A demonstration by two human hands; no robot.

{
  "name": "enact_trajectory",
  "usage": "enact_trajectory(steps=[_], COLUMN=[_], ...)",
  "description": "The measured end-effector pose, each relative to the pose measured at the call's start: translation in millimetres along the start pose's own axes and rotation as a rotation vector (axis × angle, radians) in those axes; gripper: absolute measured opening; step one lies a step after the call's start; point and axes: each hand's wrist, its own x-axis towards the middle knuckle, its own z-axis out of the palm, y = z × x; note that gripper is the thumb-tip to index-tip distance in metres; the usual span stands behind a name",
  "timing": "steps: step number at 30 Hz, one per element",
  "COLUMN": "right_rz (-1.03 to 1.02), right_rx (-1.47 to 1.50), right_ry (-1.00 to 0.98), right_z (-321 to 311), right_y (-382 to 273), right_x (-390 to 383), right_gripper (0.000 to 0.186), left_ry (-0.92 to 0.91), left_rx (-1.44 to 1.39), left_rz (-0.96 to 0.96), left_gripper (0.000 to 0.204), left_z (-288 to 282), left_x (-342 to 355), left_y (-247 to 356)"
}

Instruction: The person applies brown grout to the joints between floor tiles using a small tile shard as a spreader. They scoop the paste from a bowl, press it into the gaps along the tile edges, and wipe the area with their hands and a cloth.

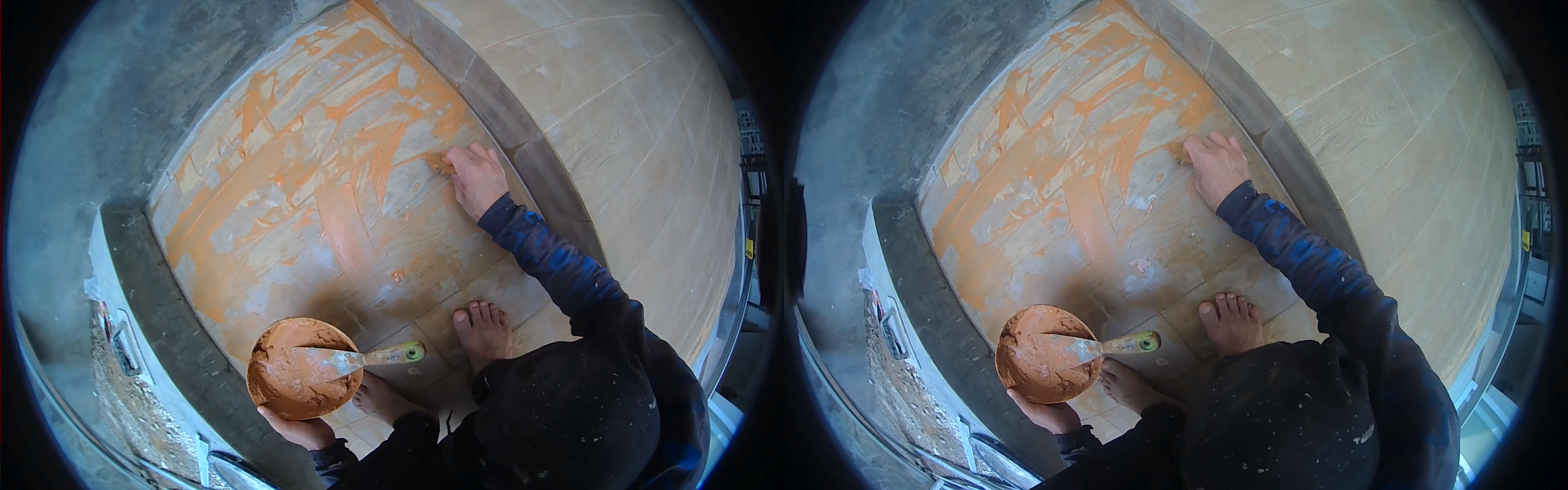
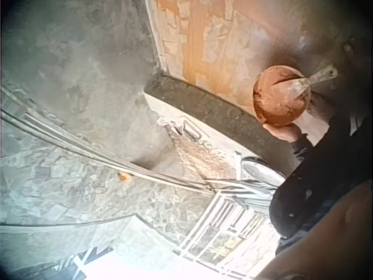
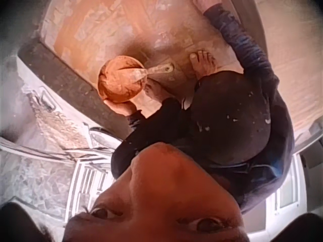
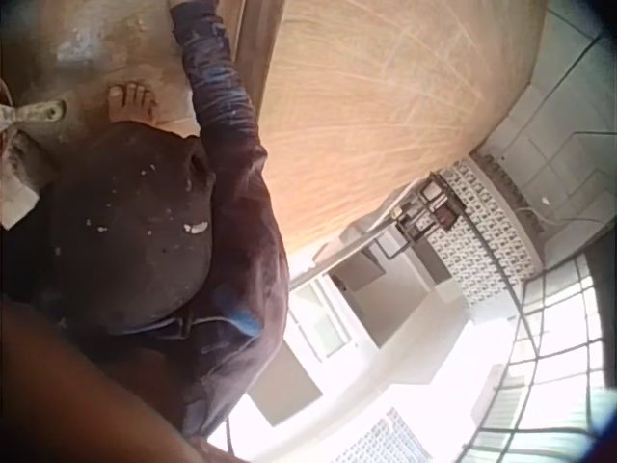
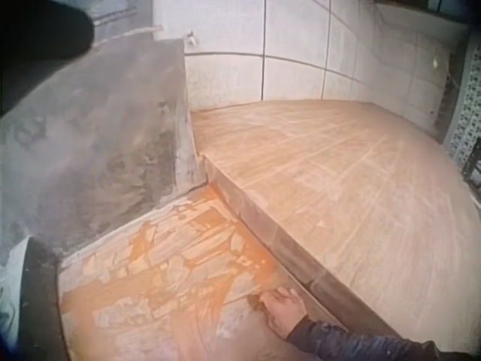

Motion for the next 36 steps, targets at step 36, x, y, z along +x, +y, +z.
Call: enact_trajectory(steps=[36], right_rz=[0.024], right_rx=[1.039], right_ry=[0.036], right_z=[-14], right_y=[87], right_x=[325], right_gripper=[0.035], left_ry=[-0.220], left_rx=[0.123], left_rz=[-0.012], left_gripper=[0.055], left_z=[100], left_x=[233], left_y=[-16])
